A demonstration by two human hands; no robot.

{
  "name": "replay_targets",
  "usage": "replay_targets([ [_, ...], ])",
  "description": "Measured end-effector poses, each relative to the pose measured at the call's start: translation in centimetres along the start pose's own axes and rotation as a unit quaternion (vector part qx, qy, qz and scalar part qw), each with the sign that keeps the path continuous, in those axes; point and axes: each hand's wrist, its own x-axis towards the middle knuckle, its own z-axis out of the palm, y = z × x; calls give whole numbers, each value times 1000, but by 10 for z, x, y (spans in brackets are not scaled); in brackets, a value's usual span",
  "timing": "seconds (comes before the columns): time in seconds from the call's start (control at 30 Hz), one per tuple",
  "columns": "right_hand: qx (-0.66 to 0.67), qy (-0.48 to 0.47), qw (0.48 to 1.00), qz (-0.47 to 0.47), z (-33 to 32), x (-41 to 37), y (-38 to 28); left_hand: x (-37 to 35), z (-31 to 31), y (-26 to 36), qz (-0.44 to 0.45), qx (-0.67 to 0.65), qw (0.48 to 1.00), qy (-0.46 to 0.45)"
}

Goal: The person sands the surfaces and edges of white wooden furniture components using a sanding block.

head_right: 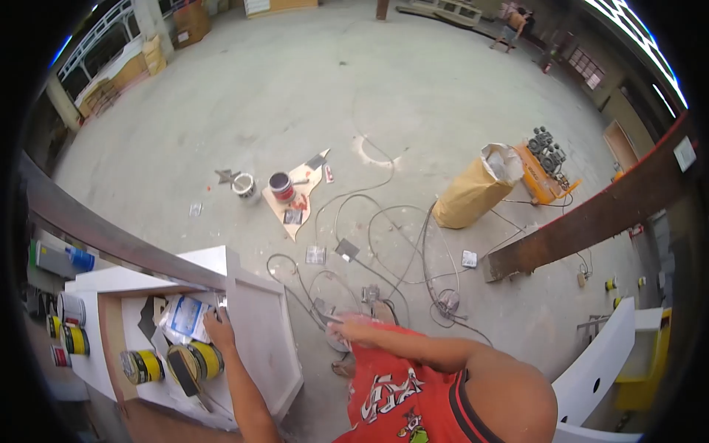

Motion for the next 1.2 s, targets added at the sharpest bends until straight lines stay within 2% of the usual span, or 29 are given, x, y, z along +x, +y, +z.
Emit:
replay_targets([
  [0.07,4,23,1000,-6,0,-11,9,-6,-9,13,30,-6,998,46],
  [0.13,23,2,999,43,4,-16,21,-3,-9,19,35,-3,999,36],
  [0.17,10,31,999,35,15,-14,31,-2,-8,16,53,-9,998,37],
  [0.3,-25,19,999,39,36,-16,34,-2,-9,12,73,-24,996,34],
  [0.37,-112,-17,992,51,38,9,56,-4,-10,15,62,-27,997,28],
  [0.4,-112,-16,992,50,44,17,63,0,-13,16,57,-22,998,20],
  [0.47,-154,-84,984,-17,38,26,70,-4,-3,25,38,-18,999,13],
  [0.5,-145,-85,986,-18,49,30,63,-2,-9,21,28,3,1000,4],
  [0.57,-79,-89,991,68,57,35,30,2,-9,23,29,13,999,3],
  [0.6,-76,-90,991,69,64,44,27,0,-9,21,30,16,999,2],
  [0.7,-52,-55,997,35,90,80,9,5,-4,12,31,-4,1000,1],
  [0.77,-18,-24,999,-22,111,92,-3,5,-7,21,20,-27,999,-13],
  [0.8,-16,-21,999,-22,122,97,-2,7,-12,18,10,-46,998,-31],
  [0.83,13,2,1000,-28,137,105,-2,11,-1,6,48,-18,999,11],
  [0.87,40,25,998,-36,150,116,-7,20,5,-8,57,-18,998,14],
  [0.93,77,48,995,-40,173,128,-5,9,-5,4,35,-86,996,-1],
  [1.07,136,122,980,-81,220,133,2,8,-15,10,30,-111,993,-11],
  [1.2,146,118,978,-97,233,125,14,9,-16,4,28,-100,994,-34],
])
